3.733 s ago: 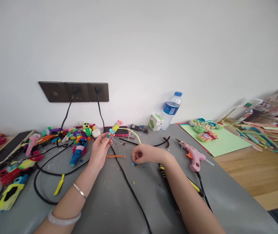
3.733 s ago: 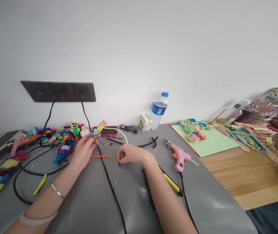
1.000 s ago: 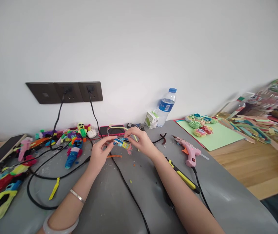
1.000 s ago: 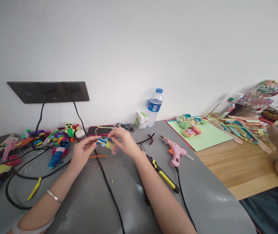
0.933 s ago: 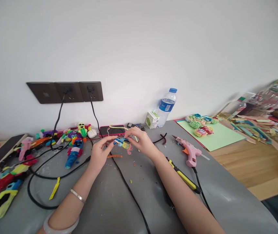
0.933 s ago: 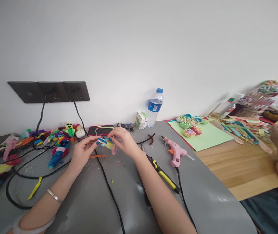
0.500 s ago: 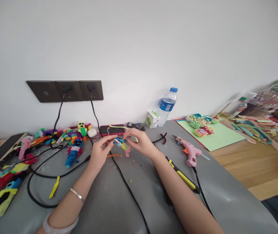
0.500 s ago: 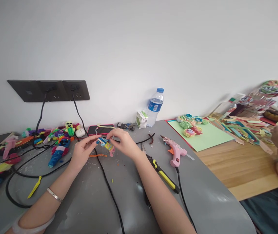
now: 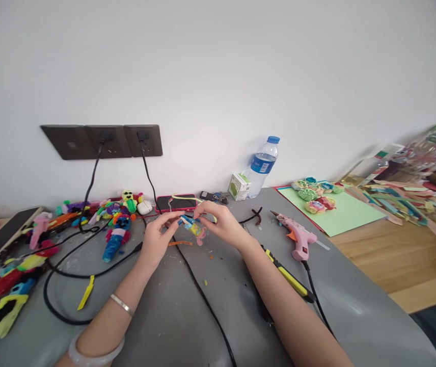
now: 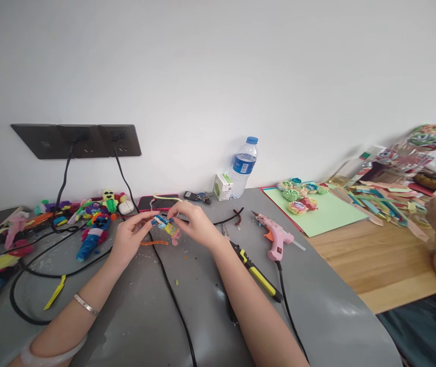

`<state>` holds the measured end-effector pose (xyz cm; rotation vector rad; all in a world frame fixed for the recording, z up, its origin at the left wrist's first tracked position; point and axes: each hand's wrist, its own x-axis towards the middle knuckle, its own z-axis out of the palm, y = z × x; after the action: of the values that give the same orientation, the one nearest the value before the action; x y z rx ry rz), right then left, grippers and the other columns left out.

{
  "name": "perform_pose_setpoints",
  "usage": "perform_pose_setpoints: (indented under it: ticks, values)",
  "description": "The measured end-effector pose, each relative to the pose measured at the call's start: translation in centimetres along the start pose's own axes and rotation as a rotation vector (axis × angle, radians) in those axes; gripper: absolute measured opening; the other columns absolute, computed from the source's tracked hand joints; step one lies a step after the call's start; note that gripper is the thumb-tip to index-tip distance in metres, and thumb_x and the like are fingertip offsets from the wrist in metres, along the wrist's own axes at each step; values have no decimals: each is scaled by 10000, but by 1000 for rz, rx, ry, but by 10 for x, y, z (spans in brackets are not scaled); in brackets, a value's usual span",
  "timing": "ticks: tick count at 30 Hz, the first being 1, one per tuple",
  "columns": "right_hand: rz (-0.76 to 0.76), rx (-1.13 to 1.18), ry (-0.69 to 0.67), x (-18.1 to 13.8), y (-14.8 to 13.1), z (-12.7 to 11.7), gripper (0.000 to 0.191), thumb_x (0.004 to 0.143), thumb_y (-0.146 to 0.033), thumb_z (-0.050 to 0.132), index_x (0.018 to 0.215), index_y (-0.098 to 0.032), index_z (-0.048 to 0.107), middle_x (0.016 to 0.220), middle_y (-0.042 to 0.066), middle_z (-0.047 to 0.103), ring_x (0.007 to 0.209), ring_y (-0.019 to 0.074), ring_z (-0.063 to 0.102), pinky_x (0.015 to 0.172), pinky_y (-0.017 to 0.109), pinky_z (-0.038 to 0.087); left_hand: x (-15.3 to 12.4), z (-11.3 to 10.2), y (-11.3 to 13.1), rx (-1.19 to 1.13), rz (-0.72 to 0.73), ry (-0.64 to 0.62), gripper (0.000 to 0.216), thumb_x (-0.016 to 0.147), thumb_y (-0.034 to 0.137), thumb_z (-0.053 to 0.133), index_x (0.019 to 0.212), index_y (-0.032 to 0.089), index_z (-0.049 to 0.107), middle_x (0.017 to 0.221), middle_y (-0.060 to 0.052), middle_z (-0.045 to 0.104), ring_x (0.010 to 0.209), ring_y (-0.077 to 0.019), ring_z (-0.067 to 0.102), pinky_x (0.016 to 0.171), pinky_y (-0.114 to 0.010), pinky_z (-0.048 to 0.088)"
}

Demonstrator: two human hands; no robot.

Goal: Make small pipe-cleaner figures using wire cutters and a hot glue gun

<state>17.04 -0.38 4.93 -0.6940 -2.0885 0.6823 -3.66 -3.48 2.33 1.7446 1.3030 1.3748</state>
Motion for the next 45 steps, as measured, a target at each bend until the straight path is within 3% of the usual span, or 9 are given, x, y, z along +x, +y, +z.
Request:
perform_pose_setpoints:
  ticks: [8, 14, 21, 33, 45]
  values:
    - [37, 43, 15, 0, -1, 1, 143, 892, -135, 501, 890, -207, 624, 931, 52, 655, 891, 191, 639, 812, 341, 525, 0, 0, -4, -8, 0, -6, 258, 855, 324, 604, 1027, 195, 748, 997, -73, 768, 809, -199, 687, 742, -293, 553]
    - [195, 234, 1, -4, 1, 5, 134, 928, -257, 498, 1010, -220, 596, 1059, 58, 588, 608, 119, 628, 531, 280, 562, 1, 0, -2, 5, -4, 8, 249, 847, 319, 604, 1005, 192, 748, 983, -75, 766, 847, -215, 692, 732, -289, 544]
    - [75, -2, 113, -1, 7, 5, 82, 877, -199, 606, 933, -217, 663, 954, 67, 613, 932, 214, 593, 772, 352, 532, -1, 0, -1, 38, 17, 20, 218, 850, 284, 595, 995, 203, 737, 987, -61, 757, 840, -200, 676, 742, -286, 533]
    - [16, -37, 126, 1, 8, 5, 80, 866, -150, 637, 849, -218, 676, 912, 51, 640, 901, 208, 580, 821, 366, 468, -2, 1, 3, 51, 34, 26, 198, 842, 266, 595, 969, 204, 734, 967, -56, 755, 825, -197, 665, 747, -293, 528]
    - [32, -5, 114, 2, 6, 5, 79, 881, -193, 631, 828, -222, 682, 898, 57, 638, 888, 216, 581, 783, 373, 489, -3, 0, 6, 137, 138, 21, 174, 864, 220, 580, 950, 216, 731, 956, -45, 742, 854, -193, 663, 782, -295, 529]
